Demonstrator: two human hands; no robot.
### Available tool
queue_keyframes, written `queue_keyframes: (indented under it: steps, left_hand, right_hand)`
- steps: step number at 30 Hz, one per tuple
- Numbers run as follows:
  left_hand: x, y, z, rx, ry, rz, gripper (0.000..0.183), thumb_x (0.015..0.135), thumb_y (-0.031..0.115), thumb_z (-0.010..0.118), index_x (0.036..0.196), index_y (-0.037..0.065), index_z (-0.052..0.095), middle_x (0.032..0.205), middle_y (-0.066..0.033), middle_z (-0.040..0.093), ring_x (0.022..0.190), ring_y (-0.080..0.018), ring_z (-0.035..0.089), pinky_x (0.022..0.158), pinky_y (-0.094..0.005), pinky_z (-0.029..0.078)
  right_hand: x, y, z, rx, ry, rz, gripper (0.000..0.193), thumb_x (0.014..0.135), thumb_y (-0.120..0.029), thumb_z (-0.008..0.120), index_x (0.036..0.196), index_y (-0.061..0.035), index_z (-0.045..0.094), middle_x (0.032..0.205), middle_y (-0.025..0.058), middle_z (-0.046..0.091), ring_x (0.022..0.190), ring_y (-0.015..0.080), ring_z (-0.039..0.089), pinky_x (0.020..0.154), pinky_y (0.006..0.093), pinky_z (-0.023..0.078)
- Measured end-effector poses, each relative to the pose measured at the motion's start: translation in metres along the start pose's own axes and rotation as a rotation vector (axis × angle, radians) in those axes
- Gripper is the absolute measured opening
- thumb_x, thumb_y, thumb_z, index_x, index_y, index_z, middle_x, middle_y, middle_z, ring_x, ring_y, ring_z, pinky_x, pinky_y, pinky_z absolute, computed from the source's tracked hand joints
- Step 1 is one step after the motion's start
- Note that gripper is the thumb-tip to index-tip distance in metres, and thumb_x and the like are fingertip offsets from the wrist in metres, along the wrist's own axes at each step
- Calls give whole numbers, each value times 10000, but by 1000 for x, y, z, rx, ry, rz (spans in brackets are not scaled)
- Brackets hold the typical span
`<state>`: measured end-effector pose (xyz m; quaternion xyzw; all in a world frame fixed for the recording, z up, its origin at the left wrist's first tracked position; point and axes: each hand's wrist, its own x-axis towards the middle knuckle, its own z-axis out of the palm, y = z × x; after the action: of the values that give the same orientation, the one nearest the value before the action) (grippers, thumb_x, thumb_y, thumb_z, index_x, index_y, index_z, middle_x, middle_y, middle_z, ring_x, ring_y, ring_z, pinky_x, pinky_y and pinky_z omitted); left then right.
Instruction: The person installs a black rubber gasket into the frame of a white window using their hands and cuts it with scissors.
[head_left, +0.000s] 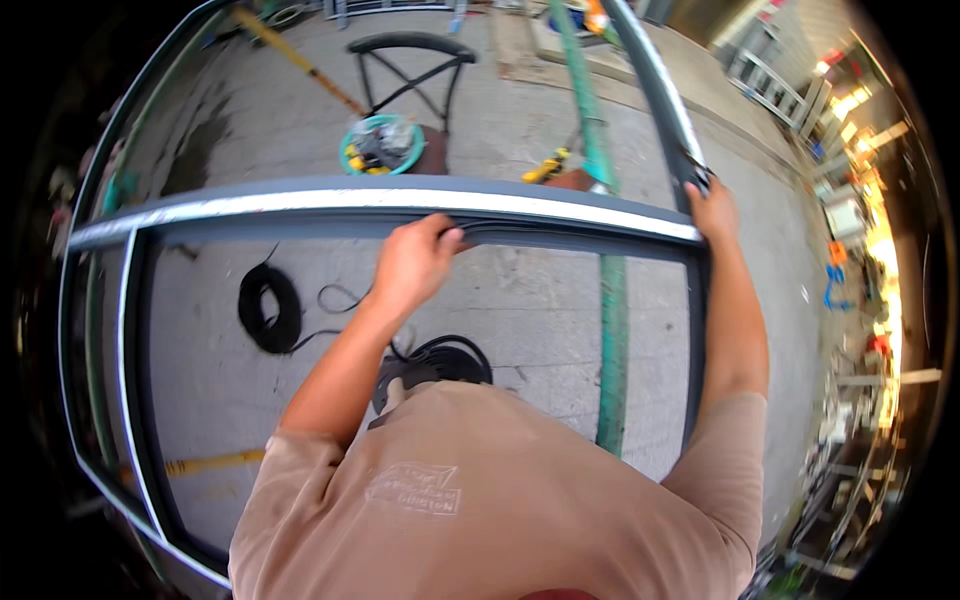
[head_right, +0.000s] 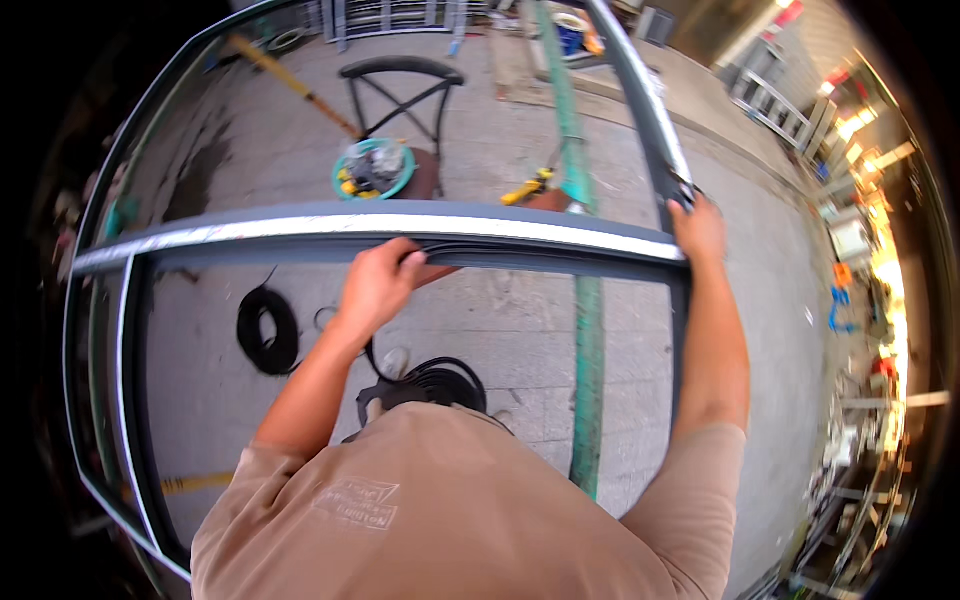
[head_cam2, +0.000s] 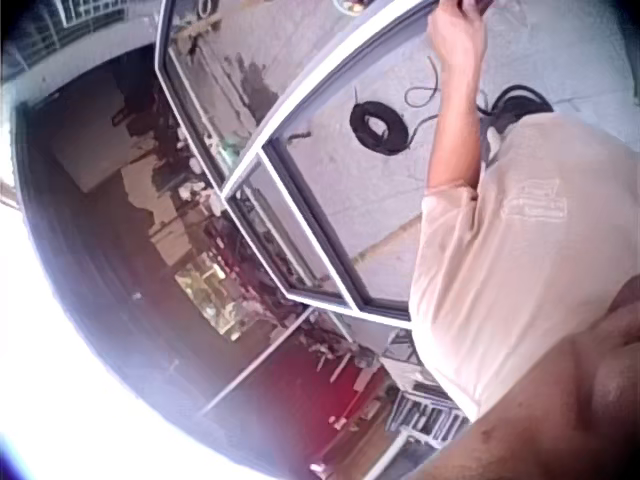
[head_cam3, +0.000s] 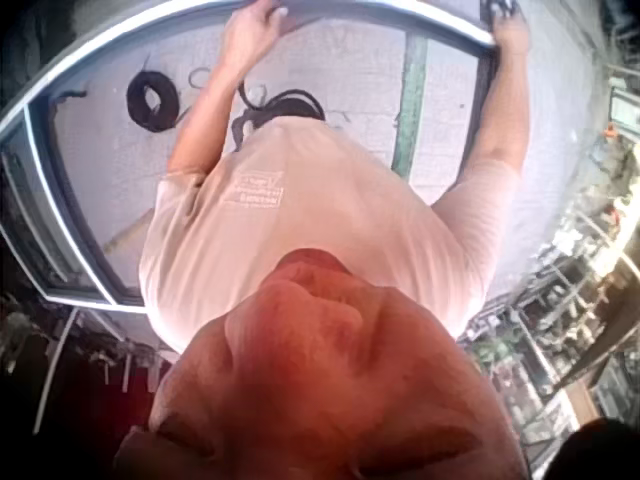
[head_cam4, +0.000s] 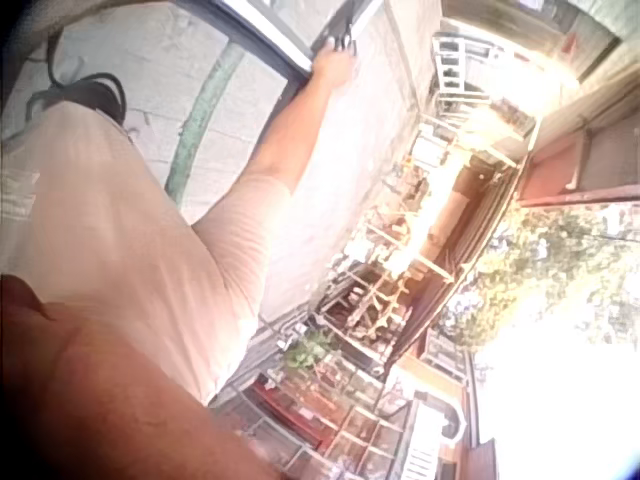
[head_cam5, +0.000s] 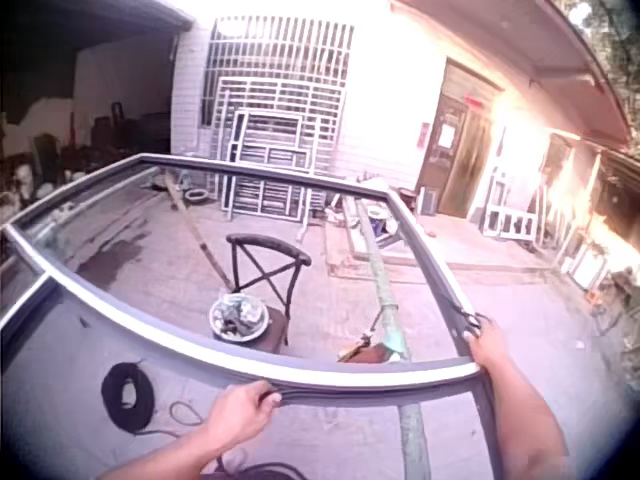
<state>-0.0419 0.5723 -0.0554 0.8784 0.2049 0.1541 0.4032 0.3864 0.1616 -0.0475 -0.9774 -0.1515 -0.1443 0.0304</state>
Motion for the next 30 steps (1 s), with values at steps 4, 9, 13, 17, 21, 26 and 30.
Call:
queue_keyframes:
  steps: [4,9,13,17,21,26,30]
  left_hand:
    - [-5,-15,1,51,-7,-54,255,1059,280,712,1106,43,793,998,-227,802,988,-472,760,873,-568,591]
    - [-10,-16,1,0,40,-28,239,1045,262,725,1104,42,800,993,-238,802,997,-477,759,893,-589,583]
    - [-9,-16,4,-34,50,-26,237,1036,253,734,1110,37,799,1009,-242,800,1011,-472,757,909,-589,579]
    - [-11,-20,5,-58,55,-29,254,1033,251,742,1130,22,795,1055,-237,801,1041,-465,752,931,-575,580]
    - [-20,-26,9,-71,69,43,294,1032,259,756,1204,21,776,1146,-226,794,1107,-449,744,962,-553,582]
    - [-40,-34,30,-155,73,54,328,1037,247,772,1291,41,740,1196,-221,781,1147,-440,738,984,-531,588]
    - [-46,-37,42,-198,114,55,347,1044,236,771,1330,50,705,1212,-221,776,1143,-445,739,980,-528,594]
  right_hand:
    - [-1,-35,-9,-184,-47,92,818,1037,-727,603,1533,-79,655,1398,287,712,1317,473,688,1100,592,544]
    - [-5,-52,-21,-267,40,201,747,1013,-662,657,1452,-59,702,1332,257,730,1263,454,706,1070,616,535]
    - [-25,-105,-44,-142,300,16,668,1003,-559,719,1425,-41,710,1276,238,729,1211,433,707,1046,610,519]
    - [-70,-195,-68,64,375,-284,630,954,-406,806,1442,-28,675,1318,209,697,1263,412,659,1105,574,461]
    - [-118,-273,-80,250,421,-548,626,928,-332,834,1440,-21,651,1265,190,674,1254,401,626,1166,540,397]
    - [-128,-307,-45,369,338,-507,609,937,-337,828,1426,-14,663,1241,196,670,1240,409,626,1173,533,401]
    - [-129,-309,-38,386,241,-485,575,945,-344,814,1398,-14,684,1237,205,681,1226,426,641,1144,534,440]
